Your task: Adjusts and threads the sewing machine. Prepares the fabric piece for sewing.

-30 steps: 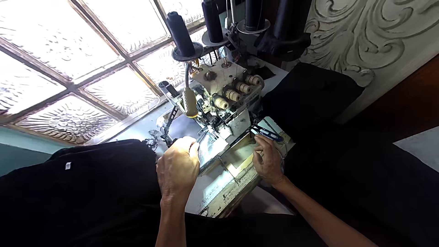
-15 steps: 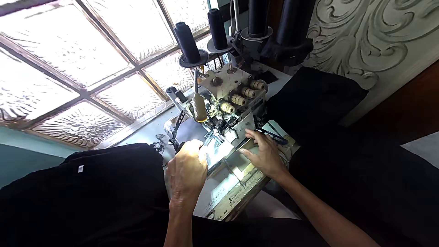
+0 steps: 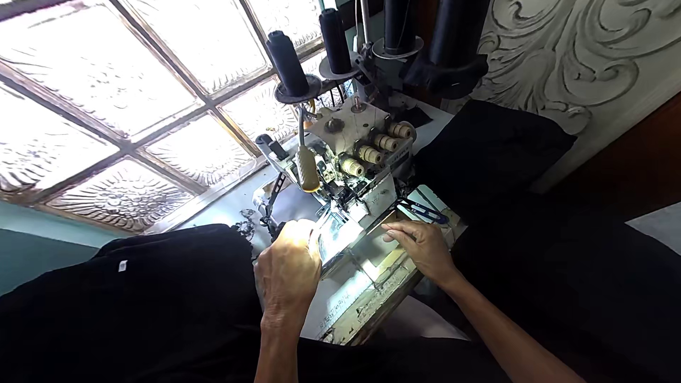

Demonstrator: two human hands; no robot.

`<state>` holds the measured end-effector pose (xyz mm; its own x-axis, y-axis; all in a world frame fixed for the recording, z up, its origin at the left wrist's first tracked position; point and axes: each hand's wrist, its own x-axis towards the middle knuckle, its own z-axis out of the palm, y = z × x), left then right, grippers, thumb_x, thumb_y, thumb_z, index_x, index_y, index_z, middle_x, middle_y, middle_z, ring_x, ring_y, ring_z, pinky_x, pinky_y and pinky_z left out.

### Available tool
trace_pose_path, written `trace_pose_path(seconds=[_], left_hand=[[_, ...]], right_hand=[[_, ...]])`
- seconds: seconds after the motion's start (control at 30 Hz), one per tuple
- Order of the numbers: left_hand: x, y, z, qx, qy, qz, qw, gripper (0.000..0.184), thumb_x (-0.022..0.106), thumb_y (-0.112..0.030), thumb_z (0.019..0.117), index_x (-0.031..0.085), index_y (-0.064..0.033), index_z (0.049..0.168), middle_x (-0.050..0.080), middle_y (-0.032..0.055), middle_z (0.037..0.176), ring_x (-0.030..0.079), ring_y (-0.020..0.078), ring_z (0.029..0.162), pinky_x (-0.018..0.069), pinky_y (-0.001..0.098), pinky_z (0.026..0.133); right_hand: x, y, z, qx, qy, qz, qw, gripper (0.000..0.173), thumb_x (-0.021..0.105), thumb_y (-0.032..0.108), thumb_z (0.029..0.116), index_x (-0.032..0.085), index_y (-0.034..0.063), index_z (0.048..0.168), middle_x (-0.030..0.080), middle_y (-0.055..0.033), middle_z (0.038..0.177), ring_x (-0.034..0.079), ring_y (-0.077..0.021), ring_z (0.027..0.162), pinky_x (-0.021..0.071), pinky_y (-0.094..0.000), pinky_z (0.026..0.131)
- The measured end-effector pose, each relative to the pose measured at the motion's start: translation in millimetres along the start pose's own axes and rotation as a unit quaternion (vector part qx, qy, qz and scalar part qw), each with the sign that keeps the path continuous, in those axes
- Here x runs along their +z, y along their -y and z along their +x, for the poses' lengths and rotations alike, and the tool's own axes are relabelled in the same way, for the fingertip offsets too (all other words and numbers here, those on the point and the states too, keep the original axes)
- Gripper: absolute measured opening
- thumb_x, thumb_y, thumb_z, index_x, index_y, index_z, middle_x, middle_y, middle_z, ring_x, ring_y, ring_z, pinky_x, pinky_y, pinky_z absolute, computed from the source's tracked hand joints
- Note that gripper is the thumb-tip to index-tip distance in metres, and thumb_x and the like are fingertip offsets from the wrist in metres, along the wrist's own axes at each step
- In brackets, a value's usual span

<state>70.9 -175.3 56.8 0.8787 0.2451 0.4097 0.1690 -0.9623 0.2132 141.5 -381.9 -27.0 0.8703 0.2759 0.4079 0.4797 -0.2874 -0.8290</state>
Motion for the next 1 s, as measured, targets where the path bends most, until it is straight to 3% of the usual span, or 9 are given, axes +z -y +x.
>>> trace_pose_path(seconds=[0.07,0.23,0.33,0.57,0.77,0.87,1.0], left_hand=[[2.9,0.7,-0.2,0.013,-0.019,-0.002,1.000,0.017,0.061,-0.011,0.0994,0.073,-0.0008,0.096,0.070,0.0210,0.086,0.069,0.0430,0.075,0.0490,0.0613,0.060],[6.6,3.4,0.3,0.021,-0.027,-0.007,0.999,0.019,0.060,-0.014,0.1000,0.074,-0.0015,0.097,0.071,0.0199,0.087,0.070,0.0414,0.075,0.0495,0.0605,0.061],[5.9,3.4,2.6,0.026,-0.022,-0.007,0.999,0.018,0.060,-0.013,0.0994,0.074,-0.0016,0.095,0.070,0.0199,0.086,0.069,0.0415,0.075,0.0489,0.0607,0.060],[-0.8,5.2,6.8,-0.004,0.014,-0.038,0.999,0.018,0.061,-0.016,0.0997,0.074,-0.0034,0.101,0.071,0.0188,0.092,0.069,0.0413,0.082,0.0494,0.0643,0.067],[-5.8,17.7,3.5,-0.020,0.038,-0.061,0.997,0.020,0.061,-0.019,0.0996,0.074,-0.0039,0.101,0.070,0.0165,0.088,0.067,0.0361,0.078,0.0486,0.0591,0.066],[-11.1,24.2,5.3,-0.034,0.077,-0.099,0.992,0.028,0.058,-0.023,0.0995,0.074,0.0001,0.102,0.070,0.0197,0.089,0.067,0.0368,0.082,0.0477,0.0634,0.075],[-6.7,24.5,4.4,-0.052,0.049,-0.125,0.990,0.021,0.059,-0.020,0.1003,0.073,-0.0041,0.100,0.068,0.0106,0.081,0.065,0.0247,0.073,0.0488,0.0514,0.068]], right_hand=[[1.6,-3.9,-4.3,-0.033,-0.022,-0.006,0.999,0.023,0.062,0.016,0.0998,0.080,0.0035,0.106,0.080,-0.0026,0.092,0.075,-0.0114,0.089,0.0548,-0.0340,0.091],[19.2,-18.3,-17.1,-0.054,-0.080,-0.045,0.994,0.025,0.061,0.017,0.1006,0.079,0.0030,0.110,0.080,-0.0040,0.094,0.076,-0.0164,0.089,0.0569,-0.0345,0.090],[31.4,-30.0,-21.6,-0.107,-0.114,-0.114,0.981,0.023,0.063,0.017,0.0983,0.081,0.0056,0.106,0.080,-0.0053,0.091,0.076,-0.0206,0.085,0.0579,-0.0358,0.088],[34.1,-34.2,-21.4,-0.133,-0.116,-0.141,0.974,0.022,0.062,0.017,0.0981,0.082,0.0086,0.103,0.079,-0.0035,0.088,0.075,-0.0190,0.083,0.0578,-0.0348,0.087],[34.1,-34.9,-21.8,-0.139,-0.115,-0.150,0.972,0.022,0.061,0.017,0.0982,0.082,0.0090,0.102,0.079,-0.0032,0.087,0.075,-0.0183,0.081,0.0577,-0.0348,0.085],[33.9,-33.7,-22.3,-0.136,-0.113,-0.154,0.972,0.022,0.061,0.017,0.0978,0.082,0.0089,0.103,0.079,-0.0038,0.088,0.075,-0.0189,0.081,0.0573,-0.0349,0.085],[34.4,-35.1,-22.3,-0.139,-0.113,-0.153,0.972,0.022,0.061,0.017,0.0979,0.082,0.0089,0.102,0.079,-0.0035,0.087,0.075,-0.0185,0.081,0.0573,-0.0348,0.086]])
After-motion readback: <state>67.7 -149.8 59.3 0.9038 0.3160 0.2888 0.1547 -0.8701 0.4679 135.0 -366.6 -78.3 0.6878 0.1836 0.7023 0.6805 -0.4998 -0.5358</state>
